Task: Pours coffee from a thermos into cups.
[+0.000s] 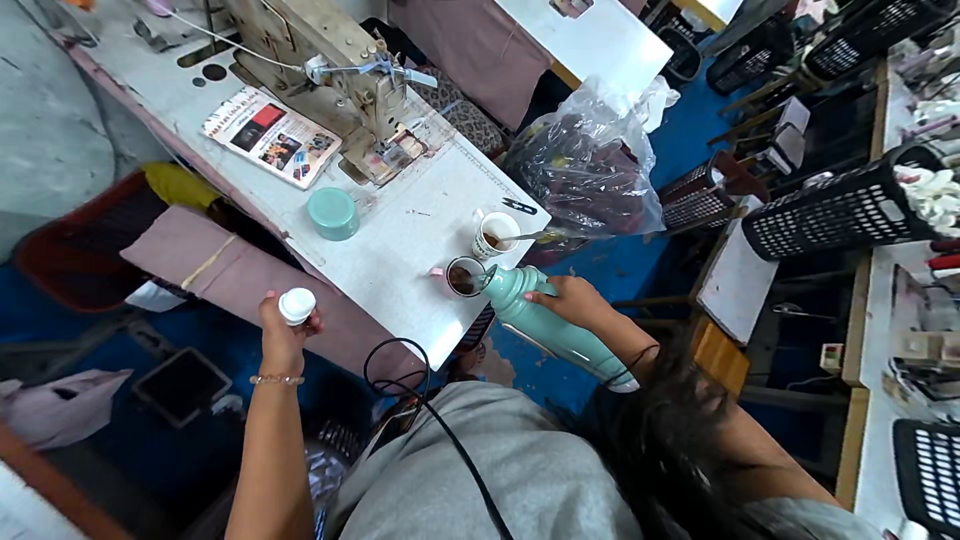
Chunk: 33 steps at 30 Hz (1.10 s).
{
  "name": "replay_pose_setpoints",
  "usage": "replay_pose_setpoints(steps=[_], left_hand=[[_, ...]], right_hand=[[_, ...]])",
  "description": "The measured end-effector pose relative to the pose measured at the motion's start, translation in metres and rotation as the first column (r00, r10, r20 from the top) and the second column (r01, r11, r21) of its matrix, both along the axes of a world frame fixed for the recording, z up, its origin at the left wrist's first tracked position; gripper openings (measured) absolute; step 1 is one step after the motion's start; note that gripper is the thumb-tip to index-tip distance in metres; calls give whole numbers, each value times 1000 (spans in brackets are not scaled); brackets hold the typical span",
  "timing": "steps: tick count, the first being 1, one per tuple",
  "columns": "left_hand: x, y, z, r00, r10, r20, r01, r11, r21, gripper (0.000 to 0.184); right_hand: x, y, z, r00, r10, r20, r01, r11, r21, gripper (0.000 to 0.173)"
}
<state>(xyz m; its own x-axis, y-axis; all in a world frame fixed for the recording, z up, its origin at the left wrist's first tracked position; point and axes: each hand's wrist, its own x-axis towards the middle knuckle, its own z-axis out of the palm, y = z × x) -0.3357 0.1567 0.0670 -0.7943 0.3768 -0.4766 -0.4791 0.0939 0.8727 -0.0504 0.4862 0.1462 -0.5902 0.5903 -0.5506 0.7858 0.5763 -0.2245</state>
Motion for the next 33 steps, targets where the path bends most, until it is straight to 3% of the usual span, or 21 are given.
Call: replay_pose_setpoints(steps=[33], left_hand=[[-4,3,2,1000,19,19,-19,1000,-12,62]], right_hand=[[-5,1,0,999,-26,47,27,999,-19,56]])
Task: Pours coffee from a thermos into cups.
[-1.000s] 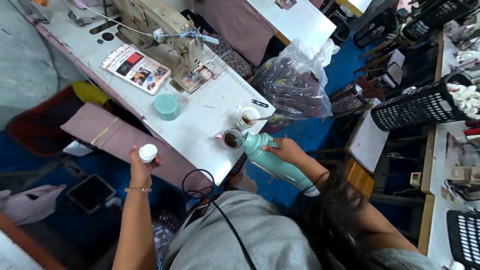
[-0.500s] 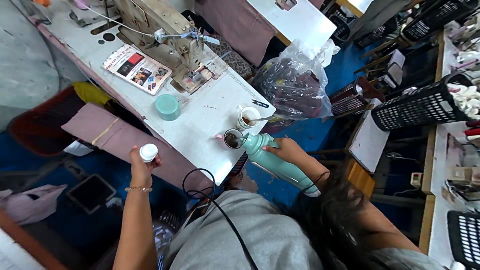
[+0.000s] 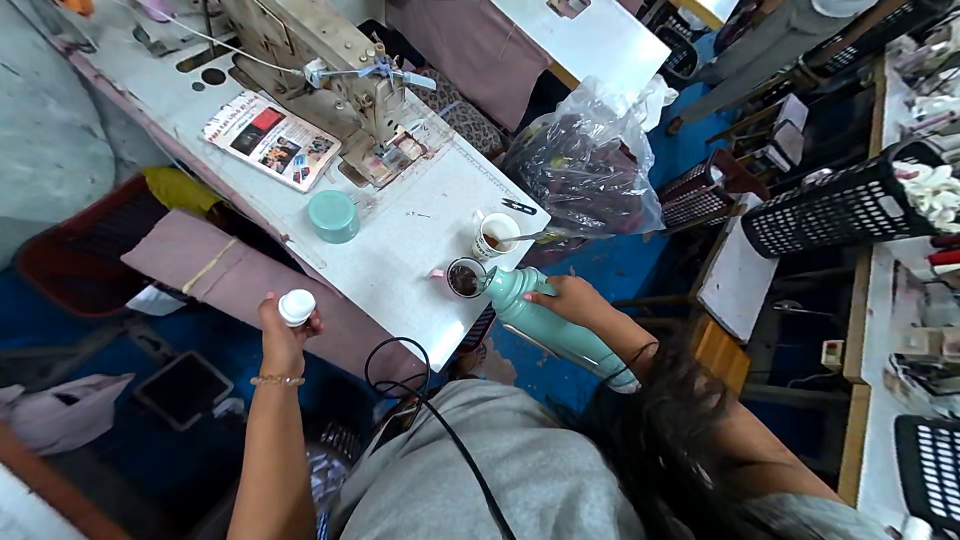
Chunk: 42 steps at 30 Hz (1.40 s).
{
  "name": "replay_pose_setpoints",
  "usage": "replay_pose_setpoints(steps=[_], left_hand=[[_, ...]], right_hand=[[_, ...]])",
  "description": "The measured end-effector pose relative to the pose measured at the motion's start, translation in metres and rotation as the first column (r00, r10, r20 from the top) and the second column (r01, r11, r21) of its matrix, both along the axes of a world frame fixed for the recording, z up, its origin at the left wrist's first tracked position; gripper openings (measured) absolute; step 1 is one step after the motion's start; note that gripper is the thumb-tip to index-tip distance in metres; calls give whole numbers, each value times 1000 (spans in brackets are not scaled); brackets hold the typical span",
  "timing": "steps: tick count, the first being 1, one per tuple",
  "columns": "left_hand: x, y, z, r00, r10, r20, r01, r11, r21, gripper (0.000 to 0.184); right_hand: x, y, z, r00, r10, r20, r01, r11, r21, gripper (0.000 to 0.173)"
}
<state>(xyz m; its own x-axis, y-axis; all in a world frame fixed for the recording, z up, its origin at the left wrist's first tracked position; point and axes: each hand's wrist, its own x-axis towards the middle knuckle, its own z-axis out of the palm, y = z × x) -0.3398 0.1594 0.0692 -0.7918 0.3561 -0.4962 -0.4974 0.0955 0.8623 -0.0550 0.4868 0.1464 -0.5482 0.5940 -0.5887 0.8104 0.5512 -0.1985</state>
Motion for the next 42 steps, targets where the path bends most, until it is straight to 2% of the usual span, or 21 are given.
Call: replay_pose_setpoints(steps=[42], left_hand=[[-4,1,-3,1000,-22,12,22,1000,21,65]], right_hand=[[-3,-5,5,1000,-25,2,25,1000,4,56]])
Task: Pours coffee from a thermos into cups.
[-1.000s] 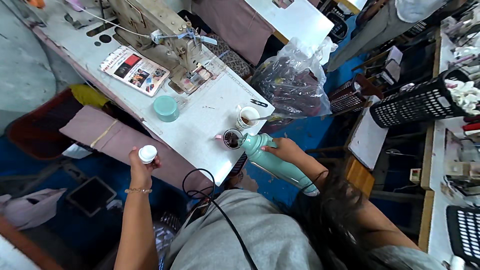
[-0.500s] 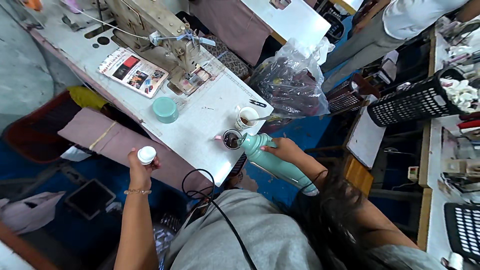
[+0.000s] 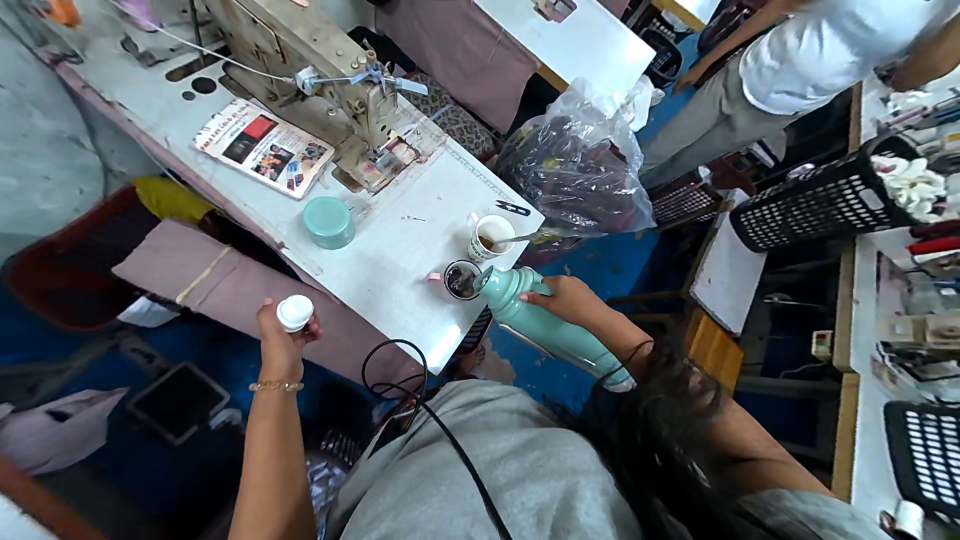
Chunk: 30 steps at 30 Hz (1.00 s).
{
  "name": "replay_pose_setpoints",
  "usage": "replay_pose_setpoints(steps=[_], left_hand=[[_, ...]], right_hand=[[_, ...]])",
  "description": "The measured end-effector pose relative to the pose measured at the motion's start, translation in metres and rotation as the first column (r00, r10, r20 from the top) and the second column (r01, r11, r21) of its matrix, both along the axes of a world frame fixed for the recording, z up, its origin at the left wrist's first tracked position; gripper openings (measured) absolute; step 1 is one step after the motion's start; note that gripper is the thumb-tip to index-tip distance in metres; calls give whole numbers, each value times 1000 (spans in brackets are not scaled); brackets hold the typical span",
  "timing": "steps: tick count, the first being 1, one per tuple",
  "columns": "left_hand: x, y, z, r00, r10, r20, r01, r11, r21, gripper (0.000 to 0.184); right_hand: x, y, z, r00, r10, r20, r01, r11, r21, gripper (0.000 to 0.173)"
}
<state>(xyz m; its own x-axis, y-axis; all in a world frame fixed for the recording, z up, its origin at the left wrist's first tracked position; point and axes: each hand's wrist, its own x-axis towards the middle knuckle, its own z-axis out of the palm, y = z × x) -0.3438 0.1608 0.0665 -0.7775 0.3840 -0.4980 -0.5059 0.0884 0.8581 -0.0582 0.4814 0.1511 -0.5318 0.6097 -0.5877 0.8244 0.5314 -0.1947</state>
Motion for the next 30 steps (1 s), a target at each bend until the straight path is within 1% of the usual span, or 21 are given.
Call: replay_pose_setpoints(steps=[8,16,19,24,30], left_hand=[[2,1,0,1000,-10,-16,10,1000,7,63],[0,-1,6,1000,-6,-27,6,1000,-5,63],[0,1,8,1000,12,-22,-13,1000,-9,61],[-1,1,10,1000,12,-27,-12,1000,-1,62],[1,3,11,1000,1,-21,-1,1000,4,62]], right_hand=[[2,1,-1,1000,-3,-27,2,1000,-4,55],[8,0,-7,992,-49,-114,45,998,-37,55],[11,-2,-11,985,-73,-159,65,996,-55,55],[21,-1,-17,940,-140,-312,120,989,-84,49],[29,4,-12,898,-231,-374,216,973,-84,47]])
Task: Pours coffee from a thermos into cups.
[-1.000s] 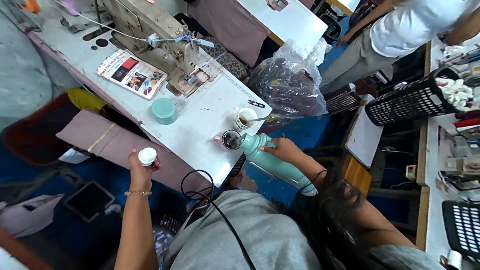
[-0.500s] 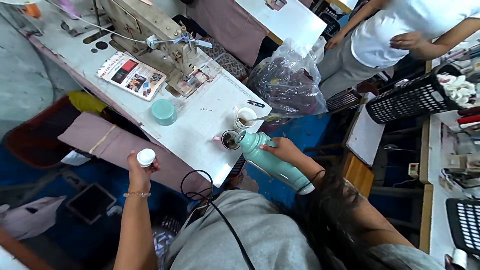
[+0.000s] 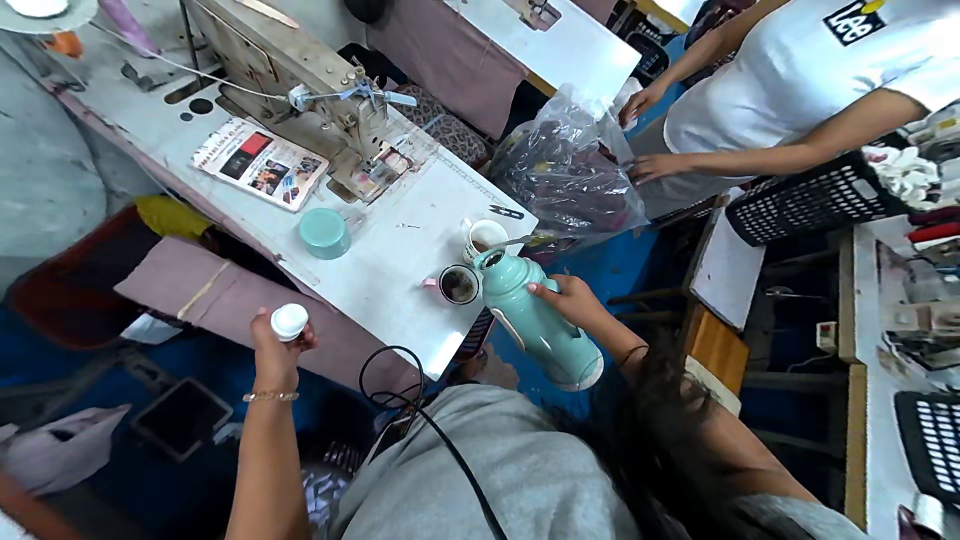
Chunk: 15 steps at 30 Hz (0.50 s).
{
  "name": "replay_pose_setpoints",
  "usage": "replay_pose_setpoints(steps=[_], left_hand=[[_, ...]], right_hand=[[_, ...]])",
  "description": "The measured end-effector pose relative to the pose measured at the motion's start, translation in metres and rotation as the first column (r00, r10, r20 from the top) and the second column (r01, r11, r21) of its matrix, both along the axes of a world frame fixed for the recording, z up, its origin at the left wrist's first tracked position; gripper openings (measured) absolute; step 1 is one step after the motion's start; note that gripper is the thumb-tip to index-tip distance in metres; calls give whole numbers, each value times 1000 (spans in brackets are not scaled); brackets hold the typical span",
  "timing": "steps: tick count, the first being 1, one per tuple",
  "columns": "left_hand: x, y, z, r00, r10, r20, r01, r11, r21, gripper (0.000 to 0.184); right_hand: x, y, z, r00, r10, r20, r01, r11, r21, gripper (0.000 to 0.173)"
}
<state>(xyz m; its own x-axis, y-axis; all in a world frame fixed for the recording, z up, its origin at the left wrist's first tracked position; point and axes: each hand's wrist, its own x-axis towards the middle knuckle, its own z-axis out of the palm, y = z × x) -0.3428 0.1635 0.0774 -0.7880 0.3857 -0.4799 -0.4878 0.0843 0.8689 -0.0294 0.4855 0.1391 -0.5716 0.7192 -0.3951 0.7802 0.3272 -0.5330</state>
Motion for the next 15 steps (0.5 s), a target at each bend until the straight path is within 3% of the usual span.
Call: replay_pose_setpoints(steps=[15], left_hand=[[7,-10,-4,1000,22,-3,-22,1000,-2,62]], right_hand=[[-12,29,17,967,-95,234,84,995,55,58]])
